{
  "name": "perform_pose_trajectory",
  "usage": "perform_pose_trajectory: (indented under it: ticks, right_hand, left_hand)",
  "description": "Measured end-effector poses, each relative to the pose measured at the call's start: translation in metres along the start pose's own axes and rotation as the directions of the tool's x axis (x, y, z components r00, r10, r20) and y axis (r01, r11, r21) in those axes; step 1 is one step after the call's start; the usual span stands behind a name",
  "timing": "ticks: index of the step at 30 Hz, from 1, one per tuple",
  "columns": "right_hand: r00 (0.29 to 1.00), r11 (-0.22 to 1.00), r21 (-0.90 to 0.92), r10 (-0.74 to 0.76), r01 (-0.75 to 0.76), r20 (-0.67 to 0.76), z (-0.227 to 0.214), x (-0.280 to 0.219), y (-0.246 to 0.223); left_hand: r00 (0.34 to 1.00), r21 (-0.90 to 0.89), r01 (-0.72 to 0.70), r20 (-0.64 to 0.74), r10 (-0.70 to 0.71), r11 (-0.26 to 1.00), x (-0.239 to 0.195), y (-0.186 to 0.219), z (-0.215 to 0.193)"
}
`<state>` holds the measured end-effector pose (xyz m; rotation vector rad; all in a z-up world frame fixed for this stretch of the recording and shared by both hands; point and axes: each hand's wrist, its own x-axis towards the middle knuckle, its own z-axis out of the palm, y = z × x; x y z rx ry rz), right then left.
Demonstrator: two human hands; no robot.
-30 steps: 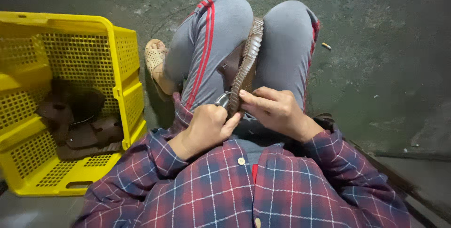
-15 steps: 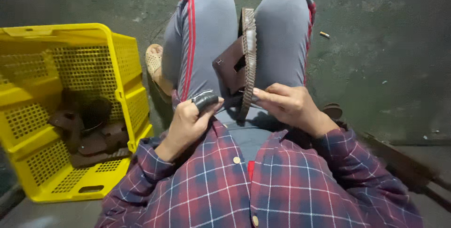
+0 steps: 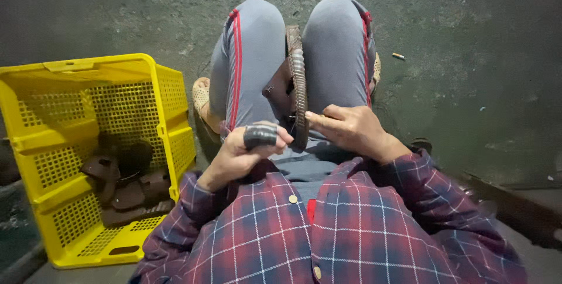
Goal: The person sits on the floor and sews a brown sandal using a needle and thread. They repeatedly push the needle through the sandal strap and pull the thread to secure it. A yellow basket containing another sandal is visible nearby.
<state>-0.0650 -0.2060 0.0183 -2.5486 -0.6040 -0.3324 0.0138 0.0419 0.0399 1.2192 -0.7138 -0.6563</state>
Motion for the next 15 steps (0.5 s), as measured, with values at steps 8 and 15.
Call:
perform_pose_trajectory:
  ticks: [8, 15]
  right_hand:
    - [0.996, 0.995, 0.054, 0.089, -0.089, 0.003, 0.013, -0.008, -0.001]
    - [0.993, 0.996, 0.006, 0.085, -0.085, -0.087, 0.024, -0.011, -0.001]
  left_hand:
    - [0.979, 0.441, 0.053, -0.199, 0.04, 0.896, 0.017, -0.017, 0.004]
    - [0.95, 0.379, 0.289, -0.227, -0.214, 0.879, 0.016, -0.027, 0.007]
